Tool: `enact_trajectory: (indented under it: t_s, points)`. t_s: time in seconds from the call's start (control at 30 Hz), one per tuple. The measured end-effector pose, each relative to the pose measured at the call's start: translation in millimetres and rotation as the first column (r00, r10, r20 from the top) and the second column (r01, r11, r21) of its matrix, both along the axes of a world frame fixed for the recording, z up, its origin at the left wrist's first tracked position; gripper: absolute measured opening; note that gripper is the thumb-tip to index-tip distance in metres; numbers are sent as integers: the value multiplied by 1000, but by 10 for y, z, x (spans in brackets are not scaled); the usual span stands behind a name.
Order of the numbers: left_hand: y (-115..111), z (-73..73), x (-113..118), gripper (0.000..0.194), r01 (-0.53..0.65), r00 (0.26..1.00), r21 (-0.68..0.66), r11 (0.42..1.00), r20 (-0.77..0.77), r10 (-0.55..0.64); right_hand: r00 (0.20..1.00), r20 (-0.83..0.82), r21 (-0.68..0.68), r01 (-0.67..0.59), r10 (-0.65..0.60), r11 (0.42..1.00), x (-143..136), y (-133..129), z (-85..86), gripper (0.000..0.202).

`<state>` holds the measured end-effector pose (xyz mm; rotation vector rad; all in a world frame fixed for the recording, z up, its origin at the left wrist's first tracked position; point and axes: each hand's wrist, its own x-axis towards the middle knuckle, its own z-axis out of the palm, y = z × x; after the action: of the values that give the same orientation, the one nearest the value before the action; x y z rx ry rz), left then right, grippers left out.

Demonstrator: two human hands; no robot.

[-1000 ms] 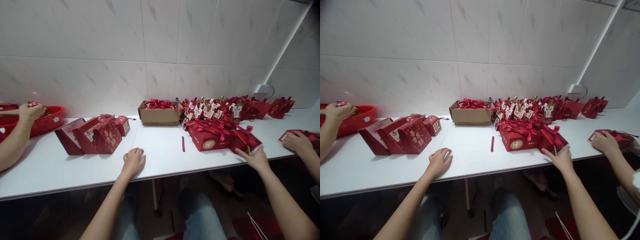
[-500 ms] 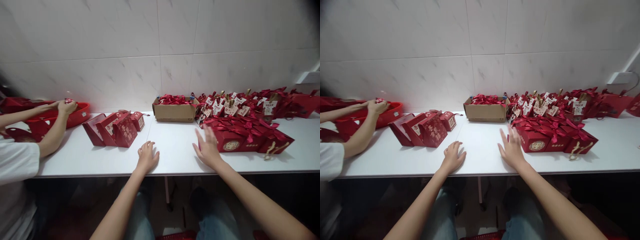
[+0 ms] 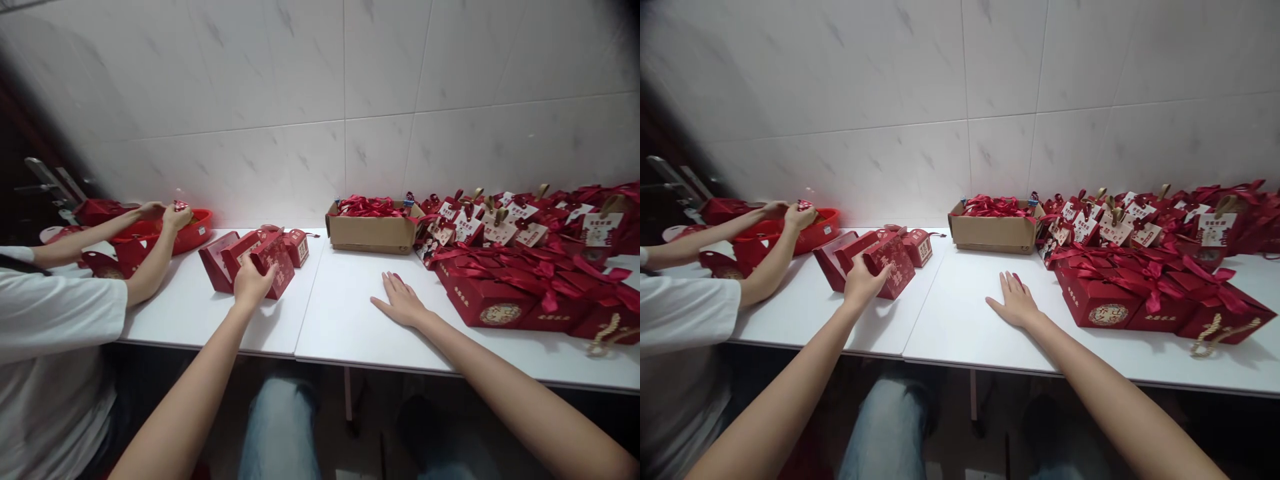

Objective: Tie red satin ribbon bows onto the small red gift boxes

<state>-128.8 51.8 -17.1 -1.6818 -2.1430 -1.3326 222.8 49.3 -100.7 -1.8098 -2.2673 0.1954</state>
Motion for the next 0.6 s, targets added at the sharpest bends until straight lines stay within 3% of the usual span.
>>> enact_trajectory:
  t_s: [0.1, 0.23, 0.3, 0.37, 0.47, 0.53, 0.6]
  points:
    - [12, -91, 0, 32, 75, 985, 88, 993, 150, -88, 1000, -2, 8, -12, 12, 1000, 19, 239, 2, 90]
    - [-43, -161, 263, 41, 311, 855, 299, 902, 327, -403, 998, -42, 169, 58, -51, 984, -82, 443, 39, 84]
    - [-8, -167, 518, 40, 445, 769, 314, 839, 346, -537, 987, -159, 289, 51, -5, 956, -162, 447, 78, 75]
    - [78, -185, 827, 35, 538, 723, 313, 783, 307, -619, 912, -393, 354, 29, 120, 935, -233, 399, 123, 70]
    - [244, -271, 1304, 29, 632, 689, 273, 725, 231, -687, 596, -770, 296, 18, 228, 955, -290, 306, 195, 74]
    - [338, -366, 1559, 26, 675, 685, 243, 696, 142, -714, 318, -938, 154, 27, 137, 988, -293, 274, 242, 76]
    - [403, -472, 1715, 25, 697, 701, 210, 686, 5, -713, 30, -999, -29, -28, -28, 999, -278, 274, 283, 68]
